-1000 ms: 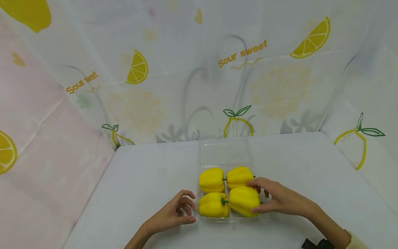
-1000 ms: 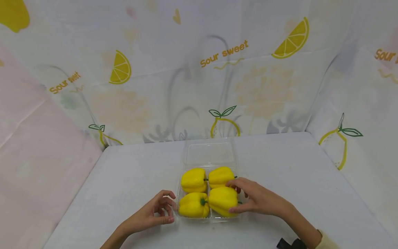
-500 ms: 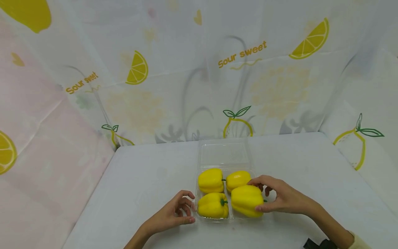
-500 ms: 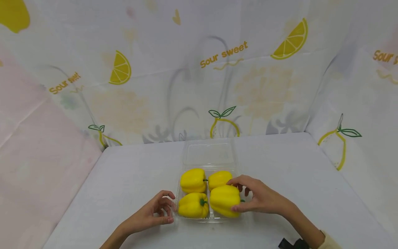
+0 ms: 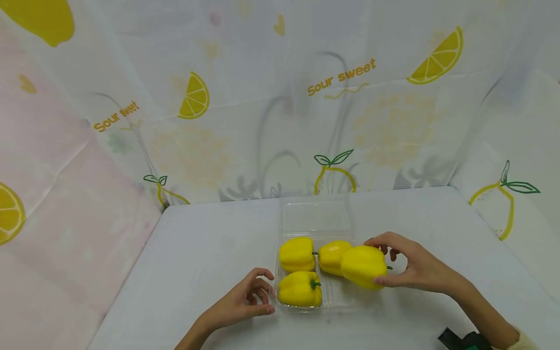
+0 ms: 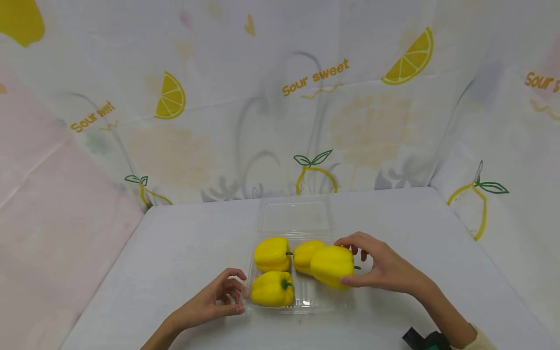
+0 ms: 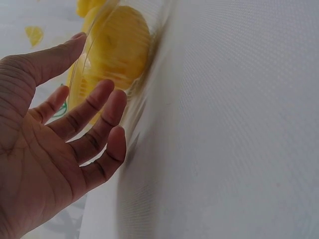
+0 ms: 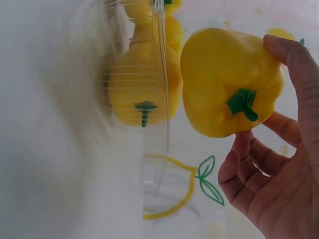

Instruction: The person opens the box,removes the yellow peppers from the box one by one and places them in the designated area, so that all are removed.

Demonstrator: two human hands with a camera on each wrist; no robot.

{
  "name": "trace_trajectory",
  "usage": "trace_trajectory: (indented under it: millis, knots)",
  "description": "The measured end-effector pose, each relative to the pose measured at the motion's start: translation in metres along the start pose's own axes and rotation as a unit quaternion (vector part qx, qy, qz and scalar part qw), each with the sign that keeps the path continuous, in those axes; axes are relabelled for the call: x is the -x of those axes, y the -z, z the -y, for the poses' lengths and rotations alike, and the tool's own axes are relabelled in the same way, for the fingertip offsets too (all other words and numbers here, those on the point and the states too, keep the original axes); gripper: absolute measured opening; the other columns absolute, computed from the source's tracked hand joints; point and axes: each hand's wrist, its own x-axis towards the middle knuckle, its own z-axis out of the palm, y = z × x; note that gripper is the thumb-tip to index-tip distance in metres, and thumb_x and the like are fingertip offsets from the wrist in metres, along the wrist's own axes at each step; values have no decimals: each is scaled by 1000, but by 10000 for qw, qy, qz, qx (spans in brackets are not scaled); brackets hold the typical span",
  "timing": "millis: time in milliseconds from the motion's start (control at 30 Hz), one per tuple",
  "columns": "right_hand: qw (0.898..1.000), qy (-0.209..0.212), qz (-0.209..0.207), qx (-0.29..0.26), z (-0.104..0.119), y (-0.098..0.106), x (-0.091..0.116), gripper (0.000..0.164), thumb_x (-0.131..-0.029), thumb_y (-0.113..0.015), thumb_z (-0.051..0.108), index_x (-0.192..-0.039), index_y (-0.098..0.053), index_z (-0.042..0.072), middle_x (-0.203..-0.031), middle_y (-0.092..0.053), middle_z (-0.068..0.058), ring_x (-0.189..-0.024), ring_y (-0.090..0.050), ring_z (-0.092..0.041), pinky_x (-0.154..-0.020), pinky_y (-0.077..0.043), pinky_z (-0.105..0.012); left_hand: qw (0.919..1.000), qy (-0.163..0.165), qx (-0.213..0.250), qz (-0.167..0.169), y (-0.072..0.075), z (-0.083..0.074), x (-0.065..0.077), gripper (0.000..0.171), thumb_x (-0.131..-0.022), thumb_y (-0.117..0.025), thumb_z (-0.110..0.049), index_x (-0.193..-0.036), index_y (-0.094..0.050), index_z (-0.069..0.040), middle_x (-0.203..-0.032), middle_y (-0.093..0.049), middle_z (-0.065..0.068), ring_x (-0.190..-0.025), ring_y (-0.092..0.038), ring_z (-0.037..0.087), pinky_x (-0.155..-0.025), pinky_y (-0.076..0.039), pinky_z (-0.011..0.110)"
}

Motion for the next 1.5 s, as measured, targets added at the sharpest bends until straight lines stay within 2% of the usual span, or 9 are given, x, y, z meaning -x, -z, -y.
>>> trace_trajectory:
  millis: [433, 633, 833, 1033, 1500]
  knots:
    - [9988, -203, -398, 189, -15, 15, 7, 64, -73, -89, 14, -128, -59, 20, -116, -60, 13, -94, -48, -5, -70, -47, -25, 10000, 46, -15, -29, 0, 0, 1, 53, -91, -72, -13, -133, -39, -13, -109, -63, 13, -87, -63, 20, -69, -50, 26]
    - [9976, -211, -610, 245, -21, 18, 12, 66, -71, -89, 8, -129, -59, 17, -116, -61, 6, -93, -46, -6, -70, -46, -24, 9999, 92, -35, -30, 0, 0, 0, 53, -91, -73, -14, -132, -39, -16, -108, -63, 12, -86, -62, 19, -68, -50, 25]
    - [9959, -267, -761, 412, -31, 21, 17, 69, -68, -90, 6, -129, -59, 14, -117, -61, 2, -93, -46, -7, -70, -45, -22, 9999, 99, -20, -6, 1, -1, 0, 53, -92, -72, -15, -133, -39, -14, -108, -63, 13, -86, -63, 20, -68, -50, 26]
    - [9946, -439, -783, 519, -37, 24, 20, 66, -70, -89, 7, -129, -60, 14, -118, -61, 2, -92, -46, -6, -70, -46, -22, 9999, 114, -38, -5, 0, -1, 0, 54, -91, -73, -16, -134, -39, -11, -108, -63, 12, -87, -63, 20, -68, -50, 25]
    - [9920, -824, -665, 690, -52, 25, 27, 57, -77, -85, 12, -128, -61, 9, -118, -62, 1, -90, -49, -11, -68, -48, -23, 9999, 103, -35, -9, 0, 2, 0, 53, -92, -72, -14, -133, -40, -14, -108, -63, 14, -87, -63, 20, -68, -49, 24]
